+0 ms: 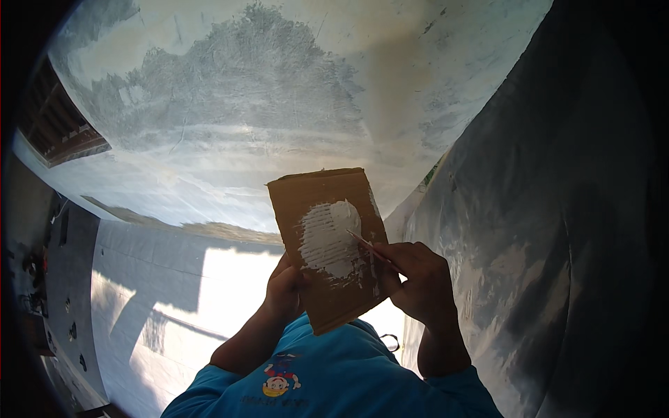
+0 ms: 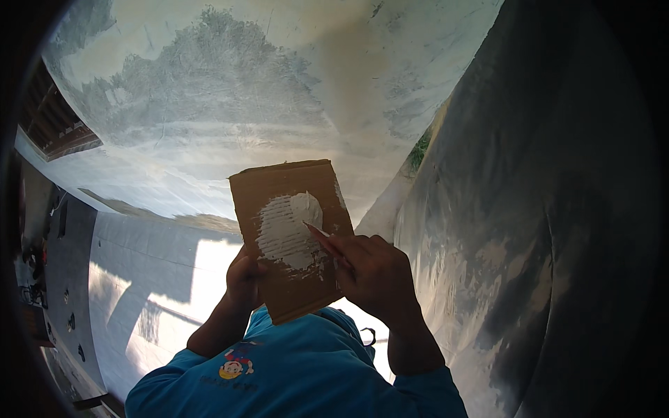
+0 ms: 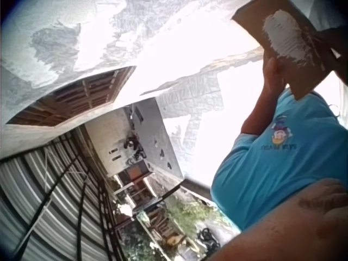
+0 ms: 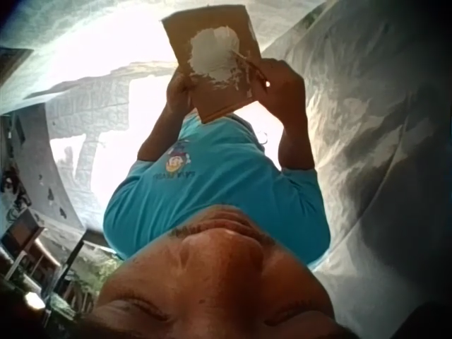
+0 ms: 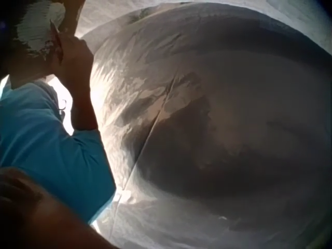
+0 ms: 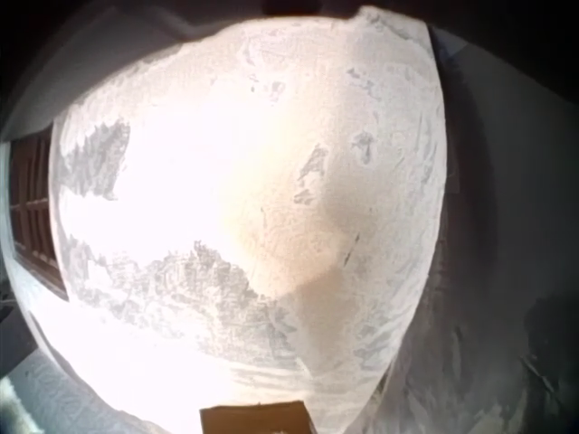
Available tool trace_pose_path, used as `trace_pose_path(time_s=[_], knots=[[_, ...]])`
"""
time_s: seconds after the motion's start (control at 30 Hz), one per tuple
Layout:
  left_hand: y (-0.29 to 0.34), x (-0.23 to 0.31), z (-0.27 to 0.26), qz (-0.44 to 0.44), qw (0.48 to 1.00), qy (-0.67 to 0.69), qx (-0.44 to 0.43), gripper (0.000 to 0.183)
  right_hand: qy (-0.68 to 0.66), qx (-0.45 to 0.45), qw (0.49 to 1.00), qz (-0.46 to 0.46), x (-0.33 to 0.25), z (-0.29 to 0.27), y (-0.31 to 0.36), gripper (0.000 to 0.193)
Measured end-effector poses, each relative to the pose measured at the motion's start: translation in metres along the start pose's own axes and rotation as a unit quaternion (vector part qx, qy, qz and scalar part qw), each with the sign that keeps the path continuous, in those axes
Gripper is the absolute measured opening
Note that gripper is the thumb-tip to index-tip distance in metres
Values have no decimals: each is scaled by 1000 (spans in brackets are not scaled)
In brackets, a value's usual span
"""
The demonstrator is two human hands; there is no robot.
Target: Applying wall putty to gaps between a window frame and the wall and smoothing it with a scraper tool.
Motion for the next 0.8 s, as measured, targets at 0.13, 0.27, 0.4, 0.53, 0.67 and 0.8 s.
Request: trace_pose_path(time_s=[0.13,0.27,0.4,0.53,0.67,0.8], knots=[[1,2,8,-18,996,-64,57,66,-19,-24,999,35,2,-2,-2,23],[3,3,8,-23,995,-80,59,66,-46,-13,998,37,7,-5,-2,25],[4,1,4,-21,992,-101,71,65,-96,-41,989,104,7,-9,0,25],[7,2,6,-27,990,-105,87,63,-121,-43,982,139,9,-9,-1,25],[7,3,10,-25,991,-99,90,63,-152,-51,971,177,11,-4,-2,24],[7,1,-1,-26,988,-126,87,63,-178,-88,958,206,20,4,-1,25]])
Point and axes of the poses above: each hand's wrist, its own y-axis away from the middle knuckle, its own z-axis out of the palm, x = y × z, the point moved 3 cm from there along -y, towards the middle knuckle, and after that the axes turned 1 degree about -z, right-handed, at the moved point
